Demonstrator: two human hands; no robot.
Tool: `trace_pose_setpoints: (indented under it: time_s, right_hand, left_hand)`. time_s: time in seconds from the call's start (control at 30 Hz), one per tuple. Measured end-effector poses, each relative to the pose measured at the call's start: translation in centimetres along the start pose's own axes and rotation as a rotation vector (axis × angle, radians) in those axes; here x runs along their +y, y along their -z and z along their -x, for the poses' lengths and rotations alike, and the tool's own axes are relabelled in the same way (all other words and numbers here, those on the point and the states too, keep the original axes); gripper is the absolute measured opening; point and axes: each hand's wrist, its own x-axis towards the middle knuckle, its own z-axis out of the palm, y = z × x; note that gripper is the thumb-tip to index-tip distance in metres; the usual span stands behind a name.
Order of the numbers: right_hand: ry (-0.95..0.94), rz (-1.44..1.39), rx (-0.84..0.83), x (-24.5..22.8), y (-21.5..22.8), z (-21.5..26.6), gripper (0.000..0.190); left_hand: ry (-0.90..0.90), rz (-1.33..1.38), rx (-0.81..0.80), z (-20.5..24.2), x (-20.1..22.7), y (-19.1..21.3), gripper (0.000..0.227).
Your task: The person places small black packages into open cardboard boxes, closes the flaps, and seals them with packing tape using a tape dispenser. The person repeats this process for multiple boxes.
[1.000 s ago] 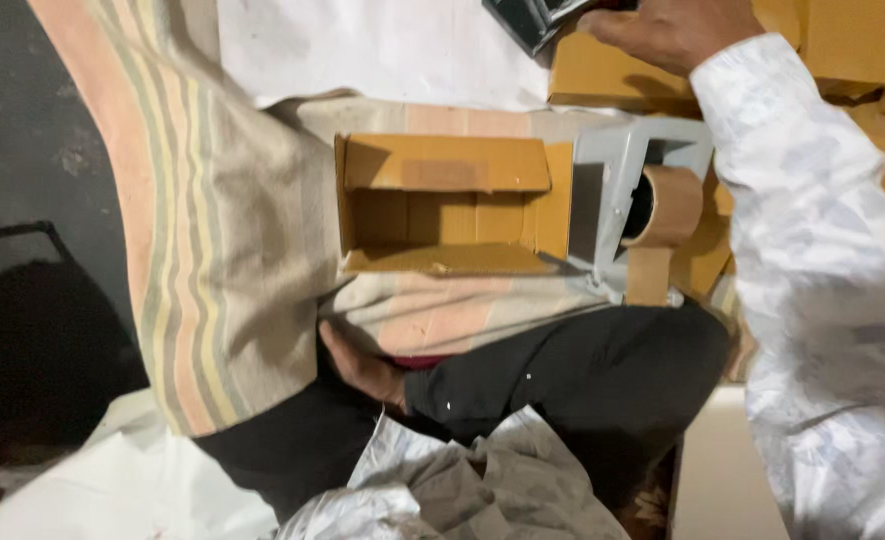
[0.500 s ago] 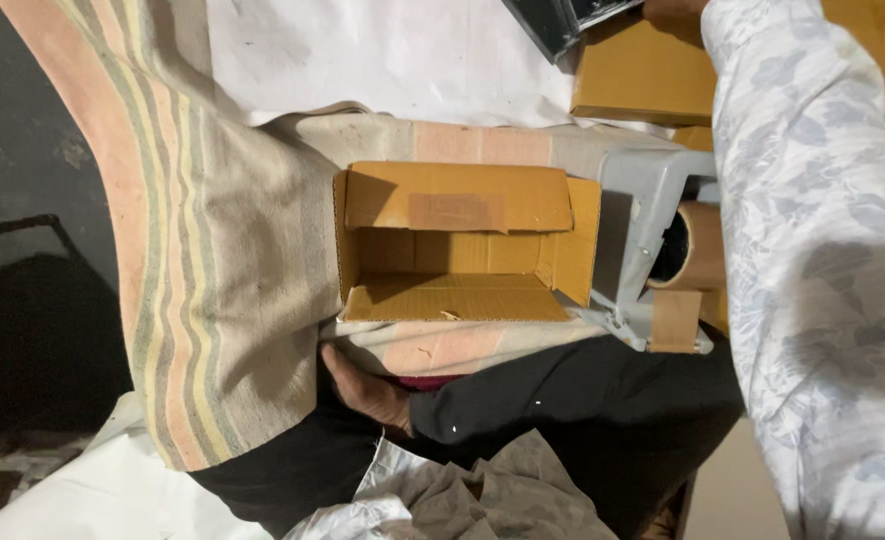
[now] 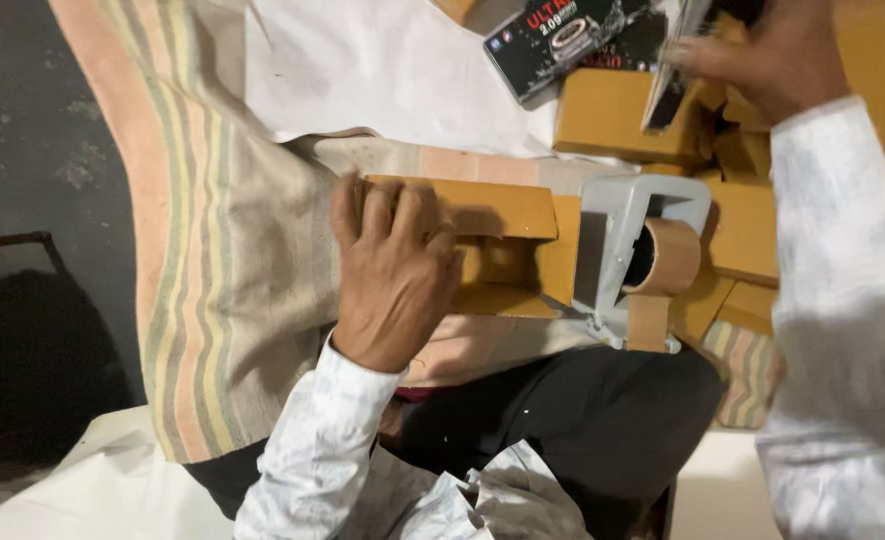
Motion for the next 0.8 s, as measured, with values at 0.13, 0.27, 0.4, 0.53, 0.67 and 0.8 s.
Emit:
trace_pose_setpoints:
  time_s: [0.13, 0.27, 0.4, 0.53, 0.67, 0.8]
  right_hand:
    - [-0.033, -0.715, 0.066, -6.1, -3.8, 7.1, 0.068]
    - [0.238, -0.838, -0.054, -10.2, -11.2, 8.9, 0.086]
    - [0.278, -0.874, -0.057, -12.7, -15.4, 7.8, 0.099]
    - [0.304, -0.782, 0.048, -13.1, -16.1, 8.0, 0.096]
    - [0.529, -0.67, 0.037, -12.2, -16.5, 8.9, 0.11]
    - [0.407, -0.449, 0.02, -10.2, -16.9, 8.8, 0.102]
  left_hand:
    - [-0.022, -0.129, 0.051, 0.4, -1.8, -2.3, 0.033]
    - [-0.019, 0.013, -0.128, 0.4, -3.6, -4.0, 0.024]
    - [0.005, 0.121, -0.221, -0.7, -5.2, -5.5, 0.013]
    - [-0.018, 0.085, -0.162, -1.5, -5.5, -6.9, 0.014]
    - [-0.038, 0.079, -0.209, -2.5, -5.7, -7.8, 0.01]
    - [-0.044, 0.153, -0.25, -2.7, -5.7, -8.1, 0.015]
